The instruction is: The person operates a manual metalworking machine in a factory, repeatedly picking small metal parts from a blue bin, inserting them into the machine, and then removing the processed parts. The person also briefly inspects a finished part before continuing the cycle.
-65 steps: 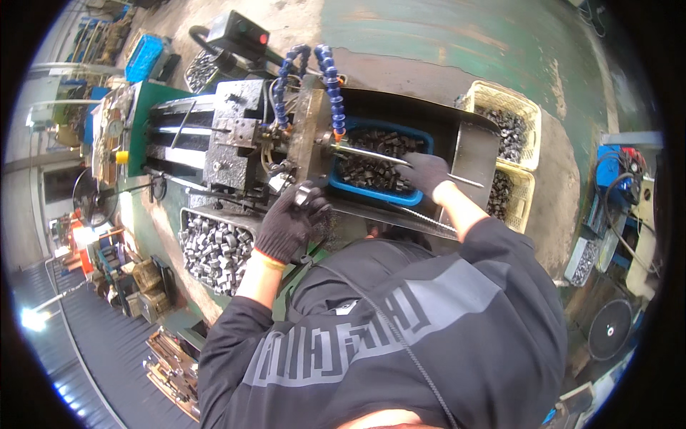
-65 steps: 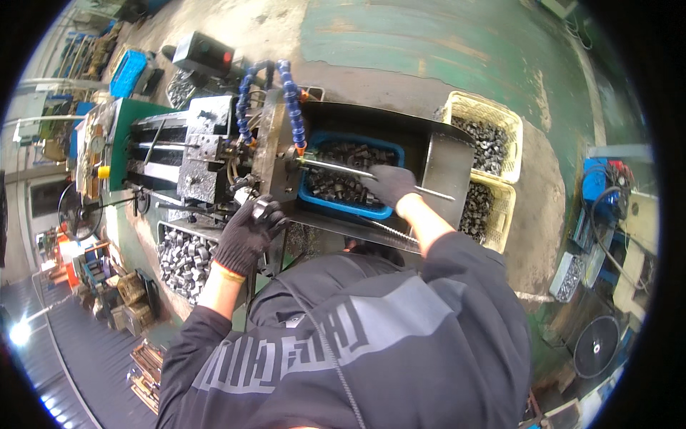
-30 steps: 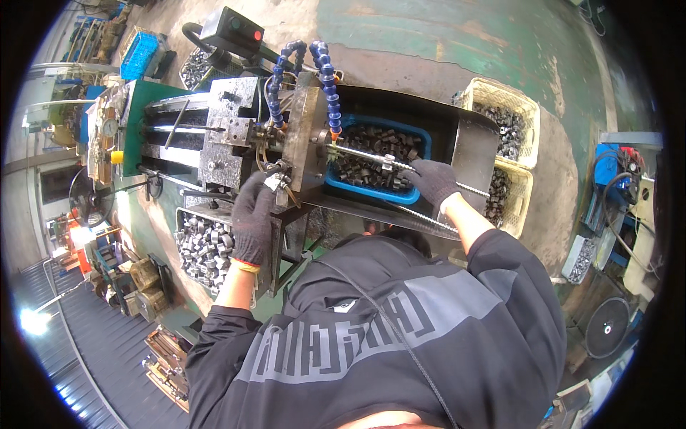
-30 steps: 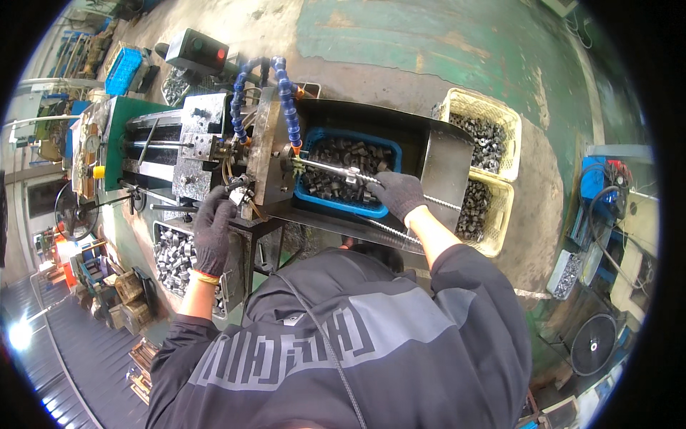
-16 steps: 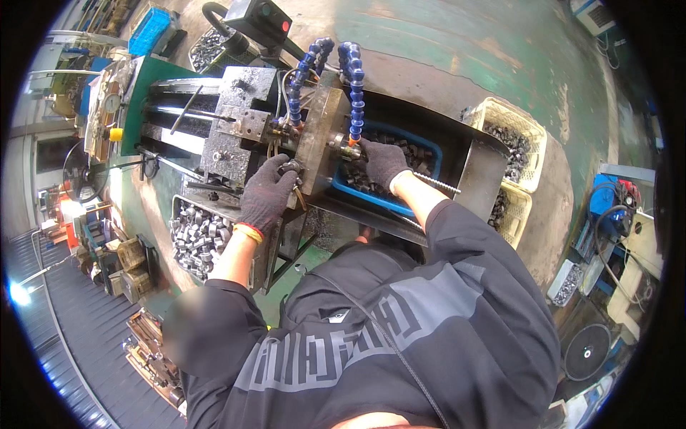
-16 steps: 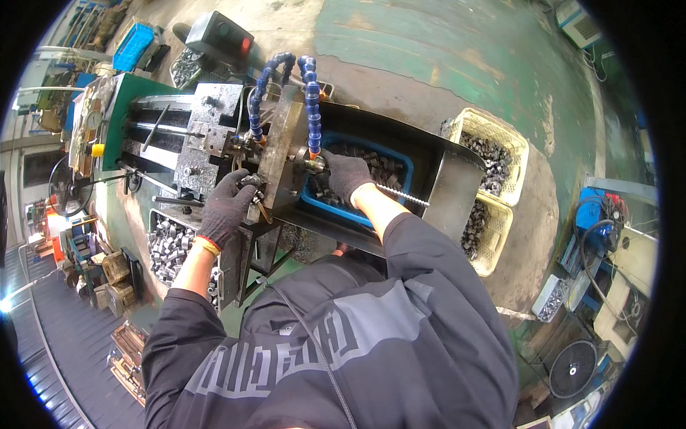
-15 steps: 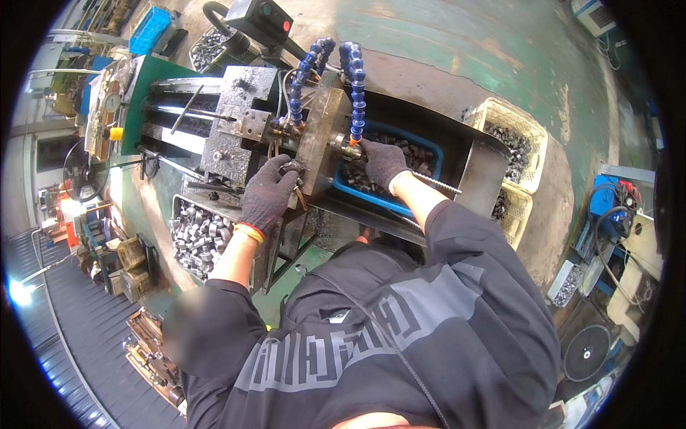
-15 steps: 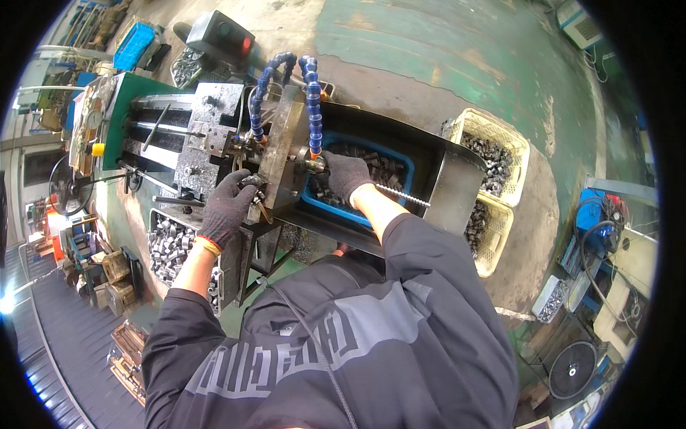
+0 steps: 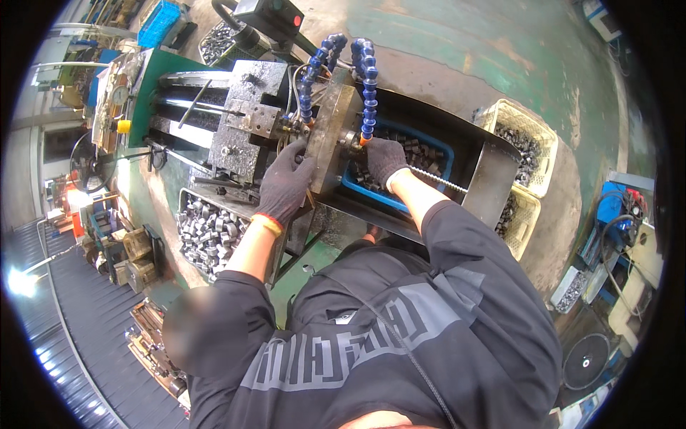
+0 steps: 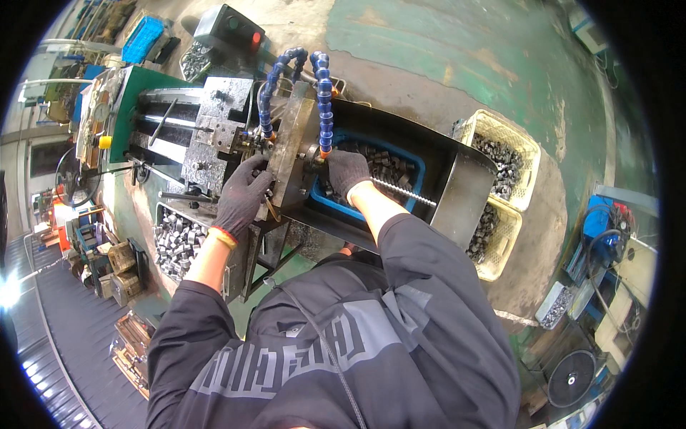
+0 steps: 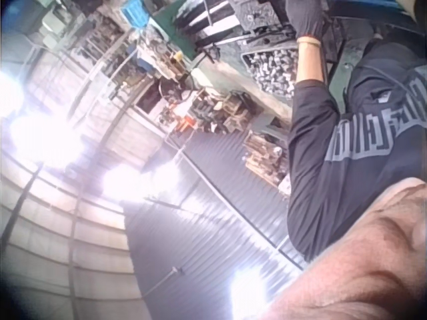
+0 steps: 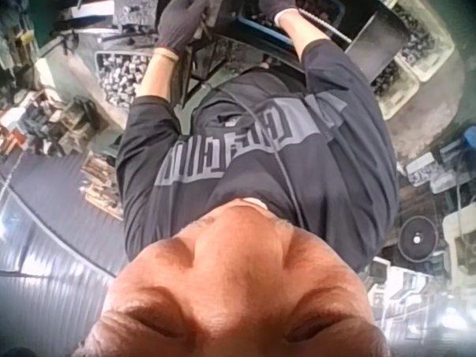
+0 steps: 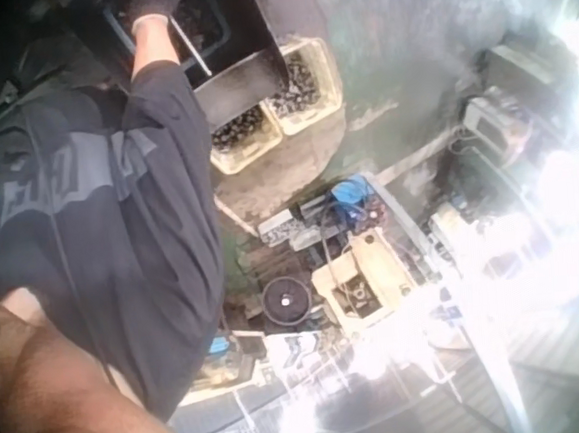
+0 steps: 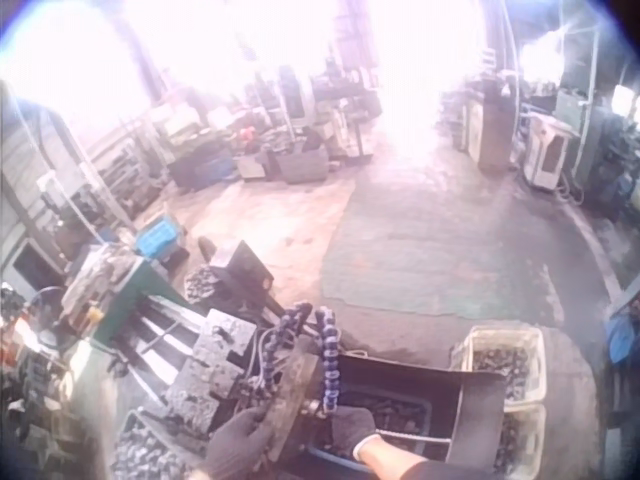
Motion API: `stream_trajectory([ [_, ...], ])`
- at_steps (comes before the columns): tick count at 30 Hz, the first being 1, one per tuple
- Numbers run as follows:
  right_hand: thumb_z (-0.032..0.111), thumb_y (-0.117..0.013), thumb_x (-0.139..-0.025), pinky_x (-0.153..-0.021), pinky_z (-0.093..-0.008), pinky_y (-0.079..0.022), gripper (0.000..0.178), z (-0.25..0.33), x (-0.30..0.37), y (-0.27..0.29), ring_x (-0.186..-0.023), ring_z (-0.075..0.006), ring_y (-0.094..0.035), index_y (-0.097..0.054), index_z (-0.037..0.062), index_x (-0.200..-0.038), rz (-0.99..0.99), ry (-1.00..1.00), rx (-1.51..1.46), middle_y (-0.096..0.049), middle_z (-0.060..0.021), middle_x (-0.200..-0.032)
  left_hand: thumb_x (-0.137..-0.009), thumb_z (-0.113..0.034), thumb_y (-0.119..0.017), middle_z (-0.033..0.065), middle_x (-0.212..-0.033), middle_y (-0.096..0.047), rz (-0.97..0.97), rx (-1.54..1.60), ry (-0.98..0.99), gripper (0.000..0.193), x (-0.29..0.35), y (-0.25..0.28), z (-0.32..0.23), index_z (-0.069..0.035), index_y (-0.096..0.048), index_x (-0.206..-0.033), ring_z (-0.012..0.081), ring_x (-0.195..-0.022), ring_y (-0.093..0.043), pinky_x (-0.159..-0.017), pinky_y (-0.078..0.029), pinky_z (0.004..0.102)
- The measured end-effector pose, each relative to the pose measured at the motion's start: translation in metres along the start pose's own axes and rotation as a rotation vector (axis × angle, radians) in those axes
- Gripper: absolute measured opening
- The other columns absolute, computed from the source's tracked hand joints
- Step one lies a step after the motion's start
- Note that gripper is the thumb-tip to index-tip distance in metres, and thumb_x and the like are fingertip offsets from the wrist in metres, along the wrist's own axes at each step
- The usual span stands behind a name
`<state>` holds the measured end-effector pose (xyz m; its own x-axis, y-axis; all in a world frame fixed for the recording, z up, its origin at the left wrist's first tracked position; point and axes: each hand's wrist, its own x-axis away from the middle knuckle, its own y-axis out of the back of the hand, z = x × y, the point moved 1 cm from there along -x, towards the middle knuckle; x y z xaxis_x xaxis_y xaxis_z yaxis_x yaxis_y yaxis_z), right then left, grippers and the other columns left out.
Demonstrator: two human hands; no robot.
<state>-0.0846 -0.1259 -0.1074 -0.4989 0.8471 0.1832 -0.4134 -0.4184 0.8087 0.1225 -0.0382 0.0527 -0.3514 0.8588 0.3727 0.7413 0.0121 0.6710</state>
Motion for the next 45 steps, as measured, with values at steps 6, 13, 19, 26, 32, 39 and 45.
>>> stream_trajectory([
  [6,0.015,-0.071,-0.097,-0.084,-0.05,-0.061,0.03,-0.008,0.012,0.008,-0.096,-0.0412,-0.076,-0.073,0.0054,-0.125,-0.096,0.058,0.053,-0.077,-0.0205,-0.103,-0.097,0.003,-0.075,0.0211,-0.152,-0.064,-0.628,-0.225,-0.746,0.065,0.027,0.07,0.023,-0.001,-0.055,-0.158,0.0344,-0.139,-0.065,-0.119,-0.053,0.0435],
  [13,0.025,-0.074,-0.097,-0.083,-0.0508,-0.059,0.037,-0.051,0.131,0.041,-0.095,-0.0375,-0.075,-0.069,0.0041,-0.126,-0.147,0.248,-0.129,-0.075,-0.0177,-0.102,-0.11,-0.035,-0.067,0.0117,-0.109,-0.079,-0.376,0.196,-0.099,0.045,-0.006,0.162,0.095,0.003,-0.075,-0.132,0.0202,-0.101,-0.072,-0.096,-0.055,0.0333],
  [19,0.029,-0.067,-0.101,-0.101,-0.0484,-0.058,0.043,-0.116,0.165,-0.034,-0.116,-0.0393,-0.073,-0.07,0.0046,-0.136,0.153,-0.09,-0.03,-0.077,-0.0212,-0.121,-0.108,-0.044,-0.072,0.0091,-0.1,-0.079,-0.36,0.201,0.026,0.047,0.032,0.087,0.048,-0.001,-0.079,-0.127,0.0165,-0.092,-0.071,-0.083,-0.055,0.03],
  [26,0.039,-0.064,-0.106,-0.117,-0.0479,-0.049,0.049,-0.047,0.084,-0.054,-0.134,-0.0426,-0.065,-0.068,0.008,-0.144,0.352,-0.257,-0.163,-0.07,-0.0221,-0.143,-0.11,-0.036,-0.069,0.0155,-0.111,-0.081,-0.107,0.038,0.047,0.045,0.005,0.116,0.036,0.001,-0.075,-0.136,0.022,-0.103,-0.077,-0.093,-0.06,0.0338],
  [32,0.043,-0.064,-0.105,-0.11,-0.0504,-0.053,0.048,-0.033,0.043,-0.093,-0.128,-0.044,-0.069,-0.074,0.0078,-0.136,0.362,-0.318,-0.14,-0.074,-0.0243,-0.134,-0.112,-0.029,-0.066,0.0122,-0.113,-0.082,-0.225,0.017,0.048,0.037,-0.006,0.099,0.05,-0.002,-0.076,-0.135,0.0168,-0.099,-0.076,-0.083,-0.062,0.0309],
  [39,0.043,-0.072,-0.092,-0.105,-0.0493,-0.057,0.051,-0.026,0.039,-0.113,-0.124,-0.0433,-0.072,-0.08,0.0065,-0.127,0.362,-0.394,-0.184,-0.075,-0.025,-0.132,-0.113,-0.03,-0.064,0.012,-0.11,-0.083,-0.239,-0.13,0.029,0.037,-0.01,0.102,0.052,-0.002,-0.077,-0.134,0.0163,-0.099,-0.074,-0.09,-0.057,0.0312],
  [45,0.039,-0.073,-0.091,-0.109,-0.0468,-0.056,0.051,-0.038,0.045,-0.095,-0.128,-0.0415,-0.071,-0.079,0.0064,-0.13,0.475,-0.425,-0.143,-0.075,-0.025,-0.134,-0.113,-0.032,-0.062,0.0152,-0.115,-0.083,-0.258,-0.184,0.032,0.04,-0.009,0.1,0.038,0.0,-0.077,-0.134,0.0202,-0.105,-0.076,-0.096,-0.057,0.0343],
])
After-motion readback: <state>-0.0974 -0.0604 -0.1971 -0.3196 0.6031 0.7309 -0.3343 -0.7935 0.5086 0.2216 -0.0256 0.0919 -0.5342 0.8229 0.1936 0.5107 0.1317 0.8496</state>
